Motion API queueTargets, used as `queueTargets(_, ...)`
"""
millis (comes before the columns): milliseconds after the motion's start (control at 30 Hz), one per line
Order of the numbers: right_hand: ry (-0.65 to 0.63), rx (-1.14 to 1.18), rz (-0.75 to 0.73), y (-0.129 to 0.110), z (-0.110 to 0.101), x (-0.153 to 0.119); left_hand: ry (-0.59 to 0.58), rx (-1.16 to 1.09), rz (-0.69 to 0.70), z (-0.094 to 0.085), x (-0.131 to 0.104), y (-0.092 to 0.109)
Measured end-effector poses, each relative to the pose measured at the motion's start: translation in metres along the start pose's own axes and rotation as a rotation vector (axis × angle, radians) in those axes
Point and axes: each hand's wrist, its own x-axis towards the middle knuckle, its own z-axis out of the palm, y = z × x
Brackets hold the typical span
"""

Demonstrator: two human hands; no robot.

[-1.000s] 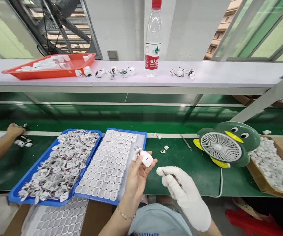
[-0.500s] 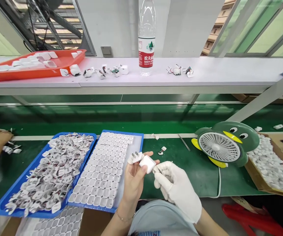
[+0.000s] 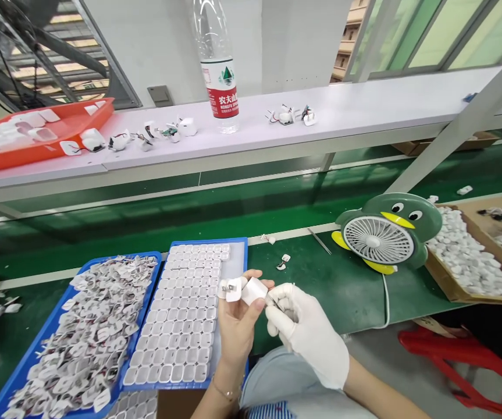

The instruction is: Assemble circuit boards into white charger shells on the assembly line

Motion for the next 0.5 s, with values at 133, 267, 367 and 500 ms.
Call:
queueTargets(133,-0.027,0.125,0.051,-0.004,0.002,0.001,-0.03,0.022,0.015,0.002,-0.002,-0.002)
queueTargets(267,-0.02,0.245,0.047,-0.004,0.002,0.001,-0.133,0.036,0.043,-0.005,-0.002,-0.009)
queueTargets(367,-0.004,0.316,-0.031,0.002,0.002,0.0,-0.289,0.029,0.072,-0.014,0.0,-0.014)
queueTargets(500,-0.005,0.39,-0.139,0.014,0.004,-0.002,-0.367,0.036,0.102,-0.019,0.0,-0.017)
